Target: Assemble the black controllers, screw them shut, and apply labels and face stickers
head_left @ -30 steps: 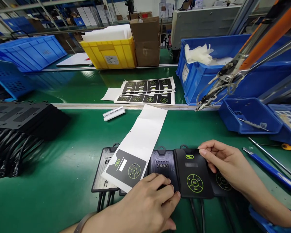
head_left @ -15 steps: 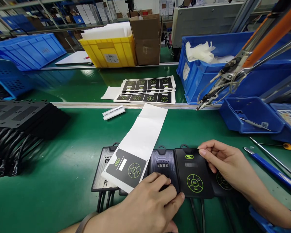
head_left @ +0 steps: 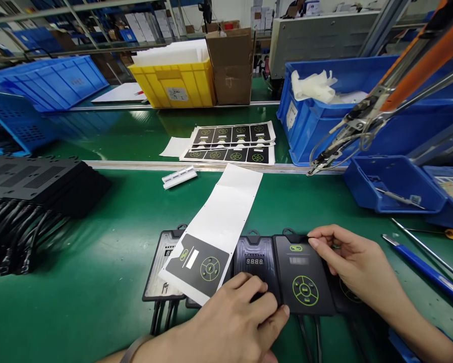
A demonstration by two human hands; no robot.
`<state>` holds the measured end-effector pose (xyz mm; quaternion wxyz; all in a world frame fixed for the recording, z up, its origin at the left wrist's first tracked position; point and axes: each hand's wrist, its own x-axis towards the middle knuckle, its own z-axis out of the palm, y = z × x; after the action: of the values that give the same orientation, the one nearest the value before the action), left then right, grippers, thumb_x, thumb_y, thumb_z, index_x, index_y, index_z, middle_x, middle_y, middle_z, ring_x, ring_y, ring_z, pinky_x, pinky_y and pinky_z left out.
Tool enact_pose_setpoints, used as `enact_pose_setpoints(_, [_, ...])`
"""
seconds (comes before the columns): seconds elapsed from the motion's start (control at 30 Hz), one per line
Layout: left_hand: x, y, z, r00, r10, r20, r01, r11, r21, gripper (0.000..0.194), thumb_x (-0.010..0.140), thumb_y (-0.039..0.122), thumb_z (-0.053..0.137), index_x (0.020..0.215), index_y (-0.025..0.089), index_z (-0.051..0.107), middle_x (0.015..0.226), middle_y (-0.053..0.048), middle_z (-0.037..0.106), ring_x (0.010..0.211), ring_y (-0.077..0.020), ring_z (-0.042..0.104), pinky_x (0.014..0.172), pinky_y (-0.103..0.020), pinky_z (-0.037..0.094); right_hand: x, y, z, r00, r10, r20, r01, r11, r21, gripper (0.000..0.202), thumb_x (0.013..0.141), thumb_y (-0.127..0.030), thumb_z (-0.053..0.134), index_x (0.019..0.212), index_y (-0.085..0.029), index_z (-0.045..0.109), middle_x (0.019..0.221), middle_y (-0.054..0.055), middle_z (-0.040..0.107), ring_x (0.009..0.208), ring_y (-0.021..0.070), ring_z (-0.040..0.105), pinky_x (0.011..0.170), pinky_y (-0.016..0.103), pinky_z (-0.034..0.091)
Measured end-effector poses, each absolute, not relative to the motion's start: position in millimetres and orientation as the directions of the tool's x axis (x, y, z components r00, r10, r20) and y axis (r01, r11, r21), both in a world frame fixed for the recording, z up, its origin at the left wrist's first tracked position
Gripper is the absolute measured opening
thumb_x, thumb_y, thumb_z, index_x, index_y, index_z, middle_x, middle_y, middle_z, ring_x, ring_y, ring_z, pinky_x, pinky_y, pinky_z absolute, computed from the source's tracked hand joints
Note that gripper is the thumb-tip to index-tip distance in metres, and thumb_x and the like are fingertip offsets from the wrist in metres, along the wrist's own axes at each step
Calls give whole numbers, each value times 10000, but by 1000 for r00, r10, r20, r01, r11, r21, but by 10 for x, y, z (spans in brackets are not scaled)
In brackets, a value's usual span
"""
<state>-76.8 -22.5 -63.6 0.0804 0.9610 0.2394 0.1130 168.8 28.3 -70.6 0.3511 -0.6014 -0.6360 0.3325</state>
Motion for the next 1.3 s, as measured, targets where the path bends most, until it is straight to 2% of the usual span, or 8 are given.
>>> enact_pose_setpoints(0.17, [-774, -246, -644, 861, 474, 185, 440, -876, 195, 568, 838, 520, 735, 1223, 122, 606, 925, -20, 641, 853, -211, 567, 723, -338, 437, 1711, 266, -747, -36, 998, 56, 571, 66, -818, 196, 824, -403, 628, 815, -230, 719, 599, -28, 574, 402, 74, 460, 394, 205, 383])
enact_pose_setpoints(0.33, [-771, -260, -670, 863, 466, 194, 437, -882, 176, 620, 803, 544, 758, 1222, 113, 606, 942, -23, 638, 847, -214, 563, 704, -343, 437, 1726, 263, -796, -40, 998, 50, 584, 63, -809, 195, 838, -413, 623, 845, -245, 723, 632, -23, 589, 424, 77, 471, 398, 200, 399])
enact_pose_setpoints(0.5, [-758, -250, -709, 858, 457, 234, 428, -888, 167, 468, 930, 491, 626, 1207, 114, 615, 941, -24, 631, 832, -210, 555, 715, -349, 433, 1709, 274, -801, -39, 998, 55, 592, 67, -803, 185, 843, -402, 615, 838, -250, 721, 644, -21, 589, 413, 73, 460, 381, 197, 396])
enact_pose_setpoints(0.73, [-734, -261, -715, 848, 468, 248, 441, -884, 156, 367, 968, 414, 583, 1172, 113, 627, 909, -29, 631, 797, -198, 555, 697, -344, 433, 1704, 273, -780, -20, 999, 31, 583, 36, -812, 213, 839, -419, 610, 837, -233, 714, 635, -20, 579, 403, 71, 456, 388, 202, 401])
enact_pose_setpoints(0.97, [-778, -243, -682, 844, 485, 227, 441, -870, 218, 546, 827, 508, 746, 1188, 117, 624, 949, -22, 664, 853, -214, 576, 714, -332, 478, 1743, 306, -750, -36, 994, -102, 451, -75, -889, 311, 812, -500, 651, 867, -197, 703, 518, -47, 488, 396, 91, 478, 398, 207, 397])
enact_pose_setpoints(1.13, [-802, -241, -655, 814, 521, 256, 454, -847, 277, 475, 831, 442, 762, 1154, 118, 631, 976, -37, 682, 912, -215, 588, 752, -325, 501, 1763, 314, -676, -60, 988, -146, 370, -113, -922, 353, 806, -544, 661, 825, -192, 685, 464, -53, 462, 407, 99, 459, 418, 212, 384])
enact_pose_setpoints(1.3, [-801, -262, -638, 812, 539, 223, 467, -830, 305, 485, 812, 424, 786, 1160, 127, 625, 980, -32, 687, 926, -218, 599, 780, -335, 511, 1764, 310, -657, -63, 984, -166, 354, -133, -926, 356, 813, -545, 663, 840, -191, 681, 475, -47, 479, 418, 101, 460, 430, 218, 380])
